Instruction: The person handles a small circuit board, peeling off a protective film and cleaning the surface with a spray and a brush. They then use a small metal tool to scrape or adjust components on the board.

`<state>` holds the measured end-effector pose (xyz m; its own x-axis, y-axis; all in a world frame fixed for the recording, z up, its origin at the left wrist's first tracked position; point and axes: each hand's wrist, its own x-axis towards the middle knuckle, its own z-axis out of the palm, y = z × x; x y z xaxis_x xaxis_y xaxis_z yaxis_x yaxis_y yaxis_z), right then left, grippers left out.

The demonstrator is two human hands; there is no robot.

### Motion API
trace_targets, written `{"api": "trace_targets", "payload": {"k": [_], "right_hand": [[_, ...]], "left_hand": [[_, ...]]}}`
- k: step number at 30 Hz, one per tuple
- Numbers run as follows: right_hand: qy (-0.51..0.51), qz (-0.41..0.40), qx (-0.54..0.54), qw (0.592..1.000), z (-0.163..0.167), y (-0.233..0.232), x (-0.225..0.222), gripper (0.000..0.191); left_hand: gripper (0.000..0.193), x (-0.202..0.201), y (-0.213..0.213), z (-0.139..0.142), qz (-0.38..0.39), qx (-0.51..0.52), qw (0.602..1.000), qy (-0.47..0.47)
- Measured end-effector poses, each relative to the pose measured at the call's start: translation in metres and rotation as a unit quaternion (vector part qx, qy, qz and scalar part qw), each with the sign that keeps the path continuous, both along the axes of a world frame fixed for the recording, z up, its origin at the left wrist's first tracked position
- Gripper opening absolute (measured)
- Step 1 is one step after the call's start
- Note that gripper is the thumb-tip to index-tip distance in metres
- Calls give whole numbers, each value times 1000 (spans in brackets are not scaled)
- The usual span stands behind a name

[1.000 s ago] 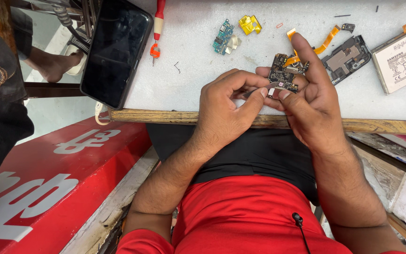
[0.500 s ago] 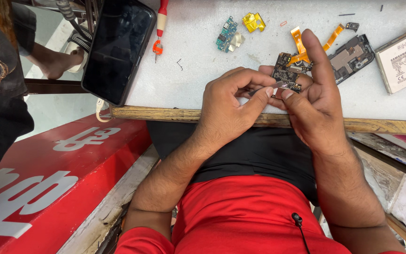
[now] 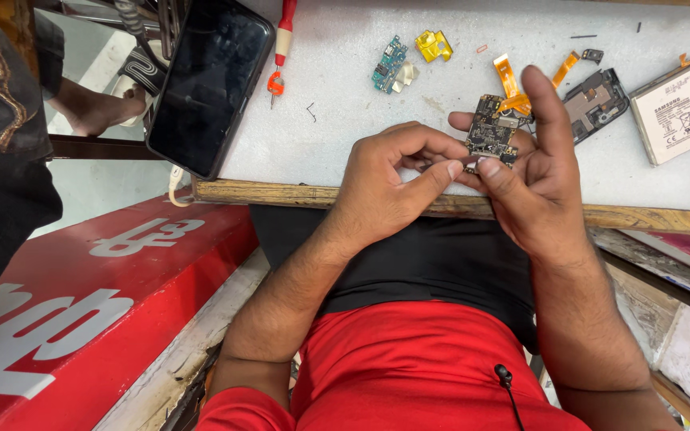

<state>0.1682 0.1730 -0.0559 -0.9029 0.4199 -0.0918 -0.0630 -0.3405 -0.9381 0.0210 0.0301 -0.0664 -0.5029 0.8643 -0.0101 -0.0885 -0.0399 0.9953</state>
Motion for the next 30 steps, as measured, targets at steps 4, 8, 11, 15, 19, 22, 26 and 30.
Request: {"api": "trace_targets", "payload": {"k": [4,8,11,15,19,22,26,30], "right_hand": [[15,26,-53,998,2,4,3,82],[-1,14,-66,998,0,6,4,82],[4,-23,-85,996,-3,6,4,74],[12,-29,-89,996,-4,7,4,67],[2,-27,-93,995,-3,6,1,67],[-7,-25,-83,996,-1,6,-2,68],[-27,-31,-73,996,2,5,-1,68],[-33,-39,-87,995,3,5,-4,70]], "left_hand": [[15,-1,-4,-3,-16,21,998,-63],[15,-9,-27,5,1,15,998,-64],[15,-28,-62,20,153,-38,986,-55],[20,-58,-108,42,392,-101,873,272],[14,-88,-129,44,504,-154,756,387],[7,-98,-131,34,501,-180,735,420],[6,-104,-128,27,491,-195,764,370],[11,-96,-120,33,422,-183,814,355]]}}
